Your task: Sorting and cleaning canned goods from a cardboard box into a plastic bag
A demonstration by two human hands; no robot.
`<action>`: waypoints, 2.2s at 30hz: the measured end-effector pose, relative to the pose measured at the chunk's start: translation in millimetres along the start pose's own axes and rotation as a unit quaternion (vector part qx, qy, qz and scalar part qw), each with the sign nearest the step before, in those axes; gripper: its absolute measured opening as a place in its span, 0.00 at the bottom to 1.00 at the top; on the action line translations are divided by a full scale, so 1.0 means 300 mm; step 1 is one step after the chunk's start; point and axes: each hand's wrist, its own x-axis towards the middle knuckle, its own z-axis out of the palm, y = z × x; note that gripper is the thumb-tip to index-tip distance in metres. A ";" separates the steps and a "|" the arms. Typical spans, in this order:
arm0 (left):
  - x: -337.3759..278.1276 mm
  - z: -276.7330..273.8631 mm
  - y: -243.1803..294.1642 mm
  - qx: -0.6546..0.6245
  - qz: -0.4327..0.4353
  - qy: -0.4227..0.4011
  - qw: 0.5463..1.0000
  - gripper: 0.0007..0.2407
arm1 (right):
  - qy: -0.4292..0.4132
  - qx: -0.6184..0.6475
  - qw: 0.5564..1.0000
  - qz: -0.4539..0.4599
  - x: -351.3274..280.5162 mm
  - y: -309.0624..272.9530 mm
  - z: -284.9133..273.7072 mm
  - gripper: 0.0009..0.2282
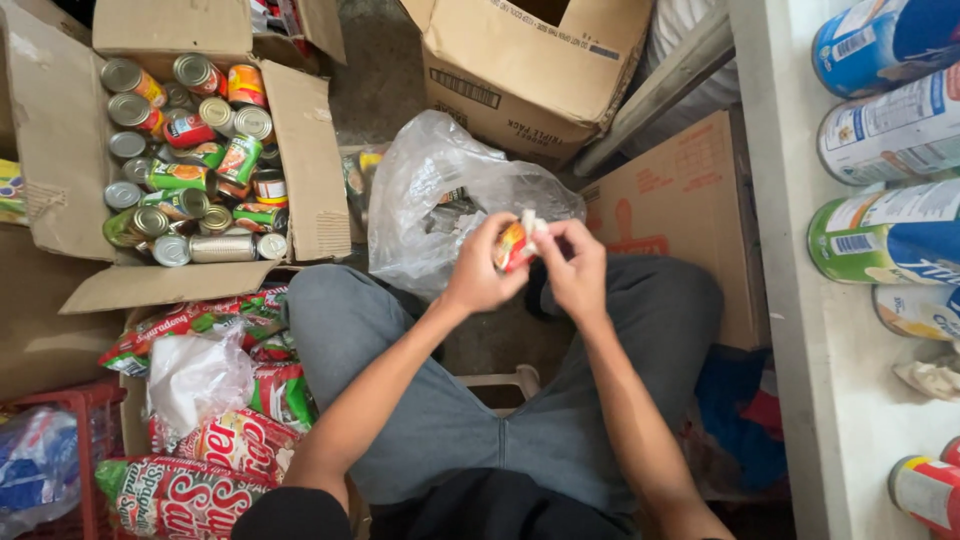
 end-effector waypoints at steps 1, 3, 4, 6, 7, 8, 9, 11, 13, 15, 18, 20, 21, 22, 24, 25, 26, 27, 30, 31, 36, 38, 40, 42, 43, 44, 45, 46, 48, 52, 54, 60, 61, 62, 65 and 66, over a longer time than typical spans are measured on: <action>0.000 0.021 -0.043 -0.169 -0.070 -0.004 0.983 0.32 | 0.006 0.012 1.000 0.015 0.008 -0.006 -0.007 0.04; -0.006 0.037 -0.104 -0.331 -0.139 -0.004 0.933 0.32 | 0.008 0.025 0.999 0.029 0.008 0.010 -0.002 0.04; -0.001 0.040 -0.122 -0.279 -0.160 -0.037 0.946 0.30 | 0.007 0.029 0.999 0.045 0.006 0.034 0.003 0.03; 0.009 0.032 -0.122 -0.227 -0.179 -0.071 0.955 0.27 | 0.006 0.033 0.998 0.061 0.003 0.064 0.006 0.02; 0.012 0.022 -0.105 -0.184 -0.175 -0.089 0.963 0.29 | -0.003 0.022 0.998 0.061 0.002 0.072 0.005 0.02; 0.011 0.009 -0.089 -0.140 -0.171 -0.107 0.969 0.31 | -0.013 0.012 0.998 0.063 -0.003 0.079 0.007 0.02; 0.013 -0.017 -0.067 -0.140 -0.171 -0.108 0.969 0.31 | -0.012 0.012 0.998 0.063 -0.004 0.079 0.019 0.02; 0.009 -0.064 -0.021 -0.074 -0.142 -0.151 0.975 0.32 | -0.013 0.001 0.998 0.060 -0.013 0.082 0.039 0.02; -0.008 -0.054 -0.028 -0.024 -0.131 -0.142 0.981 0.32 | -0.015 -0.004 0.998 0.062 -0.019 0.098 0.049 0.02; -0.009 -0.020 -0.052 0.027 -0.111 -0.133 0.984 0.32 | -0.011 -0.010 0.998 0.059 -0.012 0.093 0.051 0.02; -0.023 0.014 -0.068 0.332 0.193 0.013 0.923 0.35 | 0.030 -0.026 0.998 0.058 -0.013 0.056 0.062 0.04; -0.001 -0.003 -0.017 0.264 0.207 0.099 0.937 0.33 | 0.046 0.029 0.997 0.047 -0.003 0.042 0.058 0.03; 0.005 -0.013 -0.011 0.265 0.209 0.101 0.936 0.33 | 0.047 0.030 0.997 0.045 -0.003 0.049 0.066 0.03; 0.010 -0.010 0.000 0.241 0.177 0.133 0.945 0.36 | 0.045 0.058 0.996 0.056 -0.010 0.060 0.061 0.03; 0.015 0.023 -0.068 0.213 0.145 0.161 0.953 0.38 | 0.046 0.084 0.993 0.071 -0.017 0.066 0.045 0.03; 0.014 0.049 -0.148 0.244 0.140 0.151 0.948 0.33 | 0.056 0.080 0.993 0.068 -0.018 0.059 0.038 0.03; 0.015 0.069 -0.232 0.276 0.134 0.144 0.941 0.29 | 0.062 0.077 0.993 0.063 -0.011 0.051 0.039 0.03; 0.017 0.038 -0.198 0.276 0.133 0.144 0.941 0.29 | 0.061 0.076 0.993 0.064 -0.004 0.071 0.022 0.03; 0.025 -0.054 -0.104 0.203 -0.055 0.071 0.975 0.27 | 0.142 0.075 0.984 0.080 0.019 0.083 -0.006 0.04; 0.030 -0.074 -0.076 0.132 -0.059 0.078 0.986 0.27 | 0.151 0.083 0.982 0.080 0.024 0.058 -0.008 0.04; 0.042 -0.155 0.042 -0.016 -0.029 0.020 0.999 0.26 | 0.144 0.126 0.979 0.070 0.024 0.044 0.019 0.07; 0.039 -0.121 0.011 -0.069 0.035 0.098 0.992 0.29 | 0.120 0.137 0.982 0.044 0.020 0.015 0.015 0.09; 0.034 -0.118 0.017 -0.108 -0.001 0.066 0.992 0.29 | 0.084 0.124 0.989 -0.005 0.022 0.039 -0.004 0.07; 0.034 -0.111 0.018 -0.147 -0.036 0.032 0.988 0.29 | 0.049 0.111 0.991 -0.052 0.020 0.049 -0.020 0.05; 0.037 -0.106 0.017 -0.155 -0.039 0.009 0.987 0.26 | 0.013 0.098 0.993 -0.071 0.019 0.047 -0.027 0.05; 0.044 -0.103 0.015 -0.163 -0.041 -0.014 0.986 0.23 | -0.022 0.086 0.992 -0.091 0.020 0.045 -0.032 0.04; 0.033 -0.106 0.018 -0.162 -0.040 -0.015 0.986 0.23 | -0.021 0.086 0.992 -0.091 0.024 0.034 -0.043 0.04; 0.024 -0.106 0.022 -0.166 -0.064 -0.021 0.984 0.23 | -0.035 0.062 0.993 -0.099 0.028 0.022 -0.056 0.04; 0.017 -0.110 0.025 -0.170 -0.088 -0.029 0.981 0.22 | -0.049 0.038 0.992 -0.106 0.032 0.010 -0.078 0.04; 0.018 -0.107 0.022 -0.174 -0.100 -0.024 0.979 0.23 | -0.070 0.024 0.989 -0.124 0.031 -0.025 -0.080 0.04; 0.014 -0.105 0.037 -0.174 -0.099 -0.015 0.980 0.23 | -0.072 0.035 0.988 -0.129 0.027 -0.033 -0.067 0.04; 0.029 -0.109 0.064 -0.056 -0.038 0.016 0.998 0.27 | -0.046 0.034 0.991 -0.124 0.014 0.021 -0.059 0.02; 0.023 -0.106 0.053 -0.039 -0.020 0.009 0.999 0.27 | -0.048 0.040 0.991 -0.117 0.010 0.028 -0.058 0.02; 0.022 -0.111 0.039 -0.020 -0.002 0.004 1.000 0.28 | -0.051 0.048 0.991 -0.113 0.013 0.033 -0.050 0.02; -0.001 -0.066 -0.053 0.046 0.067 -0.047 0.996 0.32 | -0.043 0.025 0.994 -0.099 0.007 0.017 -0.025 0.01; -0.007 -0.051 -0.057 0.047 0.067 -0.047 0.996 0.32 | -0.043 0.025 0.994 -0.099 0.005 0.006 -0.019 0.01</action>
